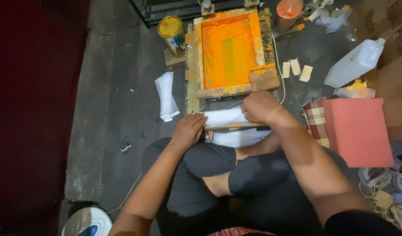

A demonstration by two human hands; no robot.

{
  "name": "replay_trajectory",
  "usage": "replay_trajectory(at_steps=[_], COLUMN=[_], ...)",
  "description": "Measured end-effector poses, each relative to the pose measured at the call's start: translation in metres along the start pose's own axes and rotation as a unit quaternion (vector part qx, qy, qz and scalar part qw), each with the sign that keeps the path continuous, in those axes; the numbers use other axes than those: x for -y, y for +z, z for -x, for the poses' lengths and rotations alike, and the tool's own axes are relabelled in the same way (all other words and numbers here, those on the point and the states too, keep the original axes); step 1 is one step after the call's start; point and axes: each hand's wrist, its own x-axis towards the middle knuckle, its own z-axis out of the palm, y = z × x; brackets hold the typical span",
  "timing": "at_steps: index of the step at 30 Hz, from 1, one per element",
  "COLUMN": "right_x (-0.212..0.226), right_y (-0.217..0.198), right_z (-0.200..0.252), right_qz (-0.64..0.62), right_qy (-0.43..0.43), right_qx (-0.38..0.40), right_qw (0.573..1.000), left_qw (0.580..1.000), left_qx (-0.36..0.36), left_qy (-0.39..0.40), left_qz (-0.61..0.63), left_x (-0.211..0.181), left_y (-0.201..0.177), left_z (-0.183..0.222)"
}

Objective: Manually screen printing orange ink onto small white strips of material using a squeegee and frame.

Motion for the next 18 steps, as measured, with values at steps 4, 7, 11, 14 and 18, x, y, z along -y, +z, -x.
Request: replay_trajectory(at_steps=[4, 7, 11, 14, 18], right_x=[0.000, -0.001, -0.005, -0.005, -0.006], right_y=[0.001, 0.003, 0.011, 0.010, 0.013], right_z=[-0.001, -0.002, -0.005, -0.003, -0.005], right_qz=[0.006, 0.016, 0.028, 0.024, 0.027], right_qy=[-0.010, -0.015, -0.018, -0.014, -0.022], right_qx=[-0.008, -0.010, -0.008, -0.009, -0.025], right_qw=[1.000, 1.000, 0.999, 1.000, 0.999], left_qw=[1.000, 1.000, 1.000, 1.000, 1.000], left_qx=[0.005, 0.013, 0.018, 0.012, -0.003], left_qy=[-0.003, -0.012, -0.013, -0.015, -0.025], left_qz=[-0.009, 0.003, 0.017, 0.015, 0.009], left_x=[0.000, -0.002, -0.004, -0.006, -0.007], left_y=[0.002, -0.001, -0.007, -0.008, -0.007], left_z=[0.001, 0.000, -0.002, -0.003, -0.003])
